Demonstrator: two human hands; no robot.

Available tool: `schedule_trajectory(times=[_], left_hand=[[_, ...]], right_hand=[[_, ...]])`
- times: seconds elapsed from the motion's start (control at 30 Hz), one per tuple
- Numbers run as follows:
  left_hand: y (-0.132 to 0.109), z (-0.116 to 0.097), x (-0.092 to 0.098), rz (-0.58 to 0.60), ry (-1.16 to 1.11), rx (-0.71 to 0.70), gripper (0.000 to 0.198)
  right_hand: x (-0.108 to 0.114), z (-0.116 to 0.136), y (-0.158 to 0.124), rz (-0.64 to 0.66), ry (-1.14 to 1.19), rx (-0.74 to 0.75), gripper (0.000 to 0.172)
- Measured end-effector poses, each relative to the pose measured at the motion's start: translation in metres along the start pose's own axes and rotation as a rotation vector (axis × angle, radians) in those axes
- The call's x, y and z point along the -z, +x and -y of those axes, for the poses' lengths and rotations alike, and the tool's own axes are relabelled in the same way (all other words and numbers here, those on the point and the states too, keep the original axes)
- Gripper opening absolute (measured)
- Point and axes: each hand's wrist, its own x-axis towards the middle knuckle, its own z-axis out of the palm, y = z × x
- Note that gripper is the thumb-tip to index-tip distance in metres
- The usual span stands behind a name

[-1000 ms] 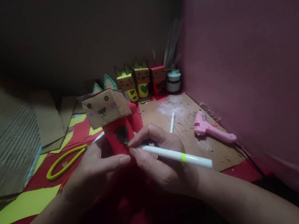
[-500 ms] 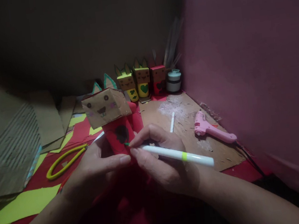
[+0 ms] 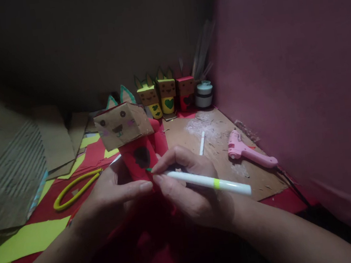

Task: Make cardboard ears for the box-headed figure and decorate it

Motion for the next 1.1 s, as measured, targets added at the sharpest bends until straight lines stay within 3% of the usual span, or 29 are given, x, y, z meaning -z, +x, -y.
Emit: schedule_trajectory(times=[0.27, 0.43, 0.7, 0.87, 1.1], left_hand=[[-0.0009, -0.0025, 0.0002, -0.016, 0.05, 0.027, 0.041], [-0.0008, -0.0009, 0.0012, -0.004, 0.034, 0.009, 0.032], [-0.0014, 0.0013, 0.0002, 0.015, -0.015, 0.003, 0.038], [-0.0008, 0.0011, 0.0009, 0.005, -0.007, 0.0, 0.03], [-0.0023, 0.0002, 0.0023, 0.029, 0.005, 0.011, 0.035]], right_hand=[[0.0029, -0.0054, -0.0001, -0.067, -0.054, 0.041, 0.008], [0.001, -0.0024, 0.0007, -0.022, -0.01, 0.022, 0.015], [0.0026, -0.0073, -0.002, -0.07, 0.018, 0.01, 0.01], [0.0002, -0.0011, -0.0007, -0.008, 0.038, 0.001, 0.018], [0.0004, -0.0051, -0.0011, -0.05, 0.039, 0.018, 0.017]])
